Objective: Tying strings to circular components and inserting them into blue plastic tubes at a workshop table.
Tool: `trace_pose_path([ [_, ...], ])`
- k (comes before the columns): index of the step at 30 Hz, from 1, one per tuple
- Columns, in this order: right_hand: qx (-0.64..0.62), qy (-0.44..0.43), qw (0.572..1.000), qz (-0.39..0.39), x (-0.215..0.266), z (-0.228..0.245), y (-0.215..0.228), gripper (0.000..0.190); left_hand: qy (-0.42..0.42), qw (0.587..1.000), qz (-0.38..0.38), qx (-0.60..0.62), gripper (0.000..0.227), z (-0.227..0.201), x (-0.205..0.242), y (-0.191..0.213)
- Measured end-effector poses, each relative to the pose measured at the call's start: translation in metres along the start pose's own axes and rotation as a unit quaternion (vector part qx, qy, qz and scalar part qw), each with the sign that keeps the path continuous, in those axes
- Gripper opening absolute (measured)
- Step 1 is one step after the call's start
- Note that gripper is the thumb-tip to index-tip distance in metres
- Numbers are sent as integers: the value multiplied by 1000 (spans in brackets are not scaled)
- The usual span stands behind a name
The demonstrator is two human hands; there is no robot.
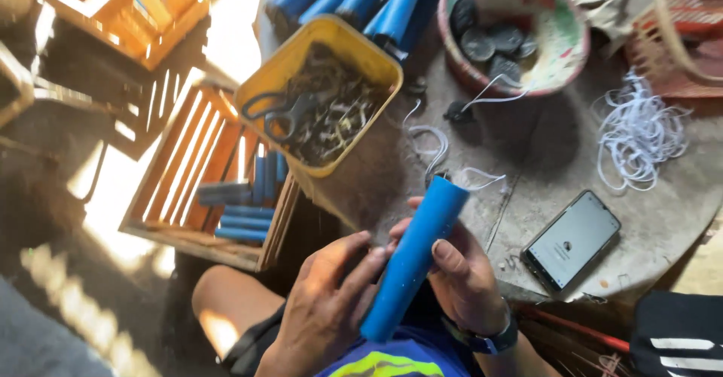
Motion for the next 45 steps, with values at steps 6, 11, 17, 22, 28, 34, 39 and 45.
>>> trace_pose_path([
  [6, 345, 175, 922, -1, -6, 33, 9, 50, 94, 994, -20, -53, 44, 27, 22, -3],
  [11, 522, 235, 820, 4, -20, 39, 5, 39, 176, 981, -38, -68, 40, 25, 31, -3],
  [17, 595, 252, 763, 6, -38, 4, 26, 44, 148, 986, -58, -53, 30, 18, 37, -5],
  [22, 589, 187, 785, -52, -51, -16, 41, 48, 237, 968, -43, -65, 42, 31, 46, -26],
  [28, 610, 244, 753, -41, -50, -19, 31, 60, 248, 967, -15, -50, 39, 31, 44, -30],
  [34, 632, 202, 748, 23, -42, -13, 29, 62, 279, 957, -65, -36, 33, 42, 63, -40],
  [39, 605, 174, 776, 41, -35, 12, 28, 54, 304, 952, -34, -9, 29, 39, 67, -17],
  [45, 561, 296, 764, -118, -20, 71, 58, 33, 300, 953, -46, -19, 28, 53, 86, -16],
])
Point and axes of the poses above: each hand's wrist, its own x-axis away from the middle knuckle, its own y-axis out of the back of the hand, z = x × y, the point moved 2 cm from there along -x, towards the middle knuckle, and after that the axes turned 5 degrees about -x, right-handed, at the moved point
